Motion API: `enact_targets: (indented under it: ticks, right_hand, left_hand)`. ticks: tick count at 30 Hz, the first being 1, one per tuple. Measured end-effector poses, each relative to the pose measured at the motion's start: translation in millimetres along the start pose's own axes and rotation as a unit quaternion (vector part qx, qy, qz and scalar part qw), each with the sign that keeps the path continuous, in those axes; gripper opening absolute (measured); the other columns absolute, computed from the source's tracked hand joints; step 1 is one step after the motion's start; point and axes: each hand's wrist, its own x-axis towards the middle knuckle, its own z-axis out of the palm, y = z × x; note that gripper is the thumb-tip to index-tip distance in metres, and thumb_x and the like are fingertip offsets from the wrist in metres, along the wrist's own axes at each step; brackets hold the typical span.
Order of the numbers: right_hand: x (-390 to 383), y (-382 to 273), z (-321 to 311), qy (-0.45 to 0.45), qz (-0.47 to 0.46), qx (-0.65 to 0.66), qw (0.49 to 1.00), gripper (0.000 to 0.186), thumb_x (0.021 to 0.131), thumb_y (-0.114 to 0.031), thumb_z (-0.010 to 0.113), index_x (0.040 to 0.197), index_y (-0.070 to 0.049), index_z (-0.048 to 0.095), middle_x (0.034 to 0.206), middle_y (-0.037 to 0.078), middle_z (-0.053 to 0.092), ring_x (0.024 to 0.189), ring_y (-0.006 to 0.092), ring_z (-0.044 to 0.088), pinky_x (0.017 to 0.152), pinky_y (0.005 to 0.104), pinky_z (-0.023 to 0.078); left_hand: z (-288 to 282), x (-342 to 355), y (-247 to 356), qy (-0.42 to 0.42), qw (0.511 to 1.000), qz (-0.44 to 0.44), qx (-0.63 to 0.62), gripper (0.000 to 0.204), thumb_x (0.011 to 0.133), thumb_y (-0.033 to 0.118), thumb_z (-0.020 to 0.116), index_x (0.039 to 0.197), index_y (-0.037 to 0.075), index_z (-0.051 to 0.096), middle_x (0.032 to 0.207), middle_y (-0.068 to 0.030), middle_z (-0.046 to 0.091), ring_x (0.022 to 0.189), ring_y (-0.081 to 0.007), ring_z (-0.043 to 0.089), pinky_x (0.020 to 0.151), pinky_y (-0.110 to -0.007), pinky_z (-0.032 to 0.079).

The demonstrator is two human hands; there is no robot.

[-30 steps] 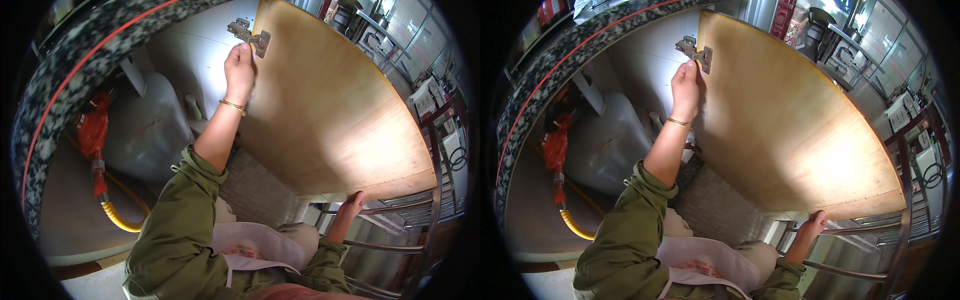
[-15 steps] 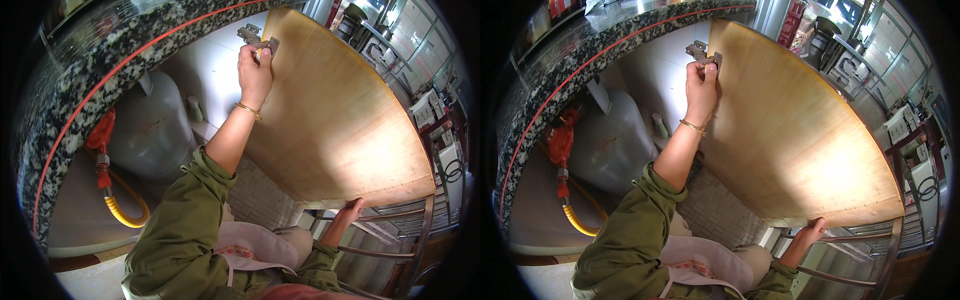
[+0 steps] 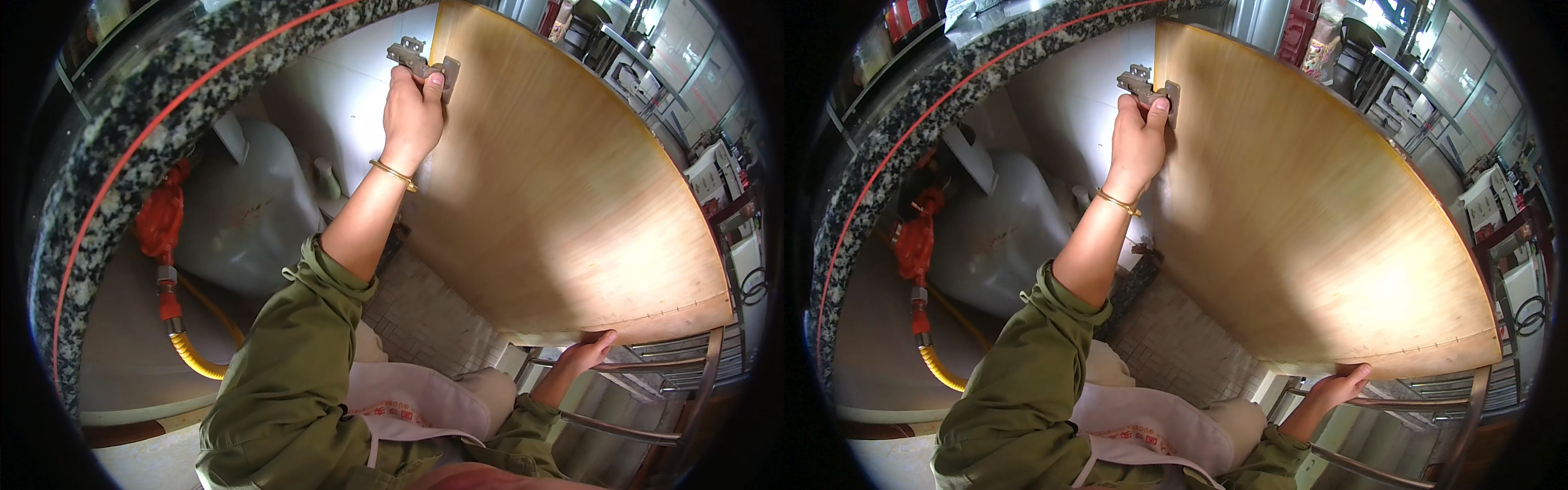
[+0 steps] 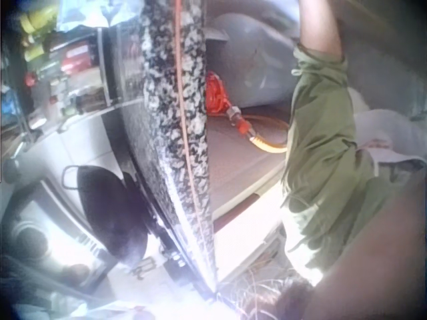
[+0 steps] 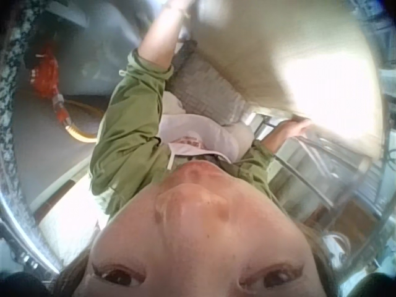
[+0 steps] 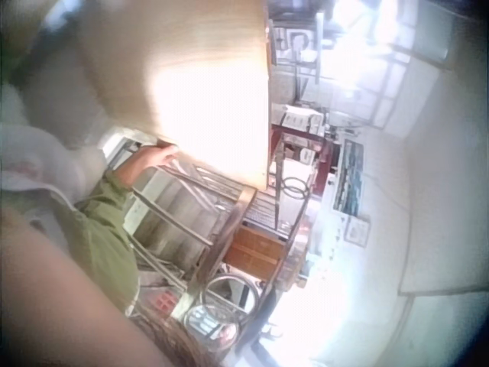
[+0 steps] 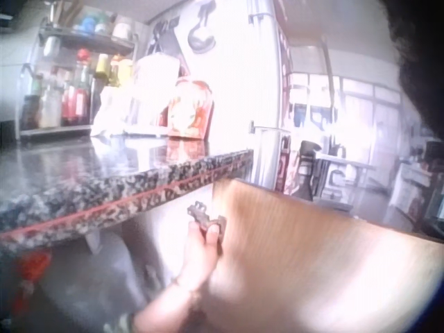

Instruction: The person retrieves a wooden cabinet door and a screwdriver, then installs the door onto a cabinet under the counter. They align the hinges and use the screwdriver to fasten the door in place.

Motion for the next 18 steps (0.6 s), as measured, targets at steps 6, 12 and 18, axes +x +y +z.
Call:
enact_targets:
  ticks: [6, 12, 18]
  right_hand:
    - [6, -3, 9, -0.007, -0.017, 0.018, 1.0, 0.061, 0.093, -0.038, 0.051, 0.129, 0.01, 0.036, 0.13, 0.022, 0.044, 0.116, 0.0289, 0.046, 0.1, 0.039, 0.037]
    - [-7, -10, 9, 0.047, -0.024, -0.014, 0.998, 0.063, 0.092, -0.039, 0.051, 0.128, 0.011, 0.036, 0.13, 0.024, 0.042, 0.117, 0.031, 0.045, 0.101, 0.0403, 0.036]
    - [-6, -11, 9, 0.073, -0.039, -0.03, 0.996, 0.062, 0.093, -0.039, 0.049, 0.126, 0.011, 0.037, 0.129, 0.025, 0.043, 0.114, 0.0313, 0.047, 0.099, 0.0402, 0.039]
  left_hand:
    - [4, 1, -4, 0.011, 1.0, 0.016, -0.014, 0.026, 0.088, 0.021, 0.058, 0.088, -0.003, 0.047, 0.079, -0.016, 0.059, 0.072, -0.0297, 0.058, 0.069, -0.039, 0.046]
    - [7, 4, -7, 0.005, 0.999, 0.022, -0.035, 0.025, 0.09, 0.021, 0.057, 0.087, -0.002, 0.045, 0.073, -0.0126, 0.058, 0.064, -0.0227, 0.057, 0.063, -0.035, 0.046]
    - [-1, 2, -4, -0.034, 0.998, 0.046, -0.009, 0.025, 0.09, 0.02, 0.056, 0.086, -0.002, 0.045, 0.072, -0.0126, 0.058, 0.063, -0.0224, 0.057, 0.063, -0.034, 0.046]
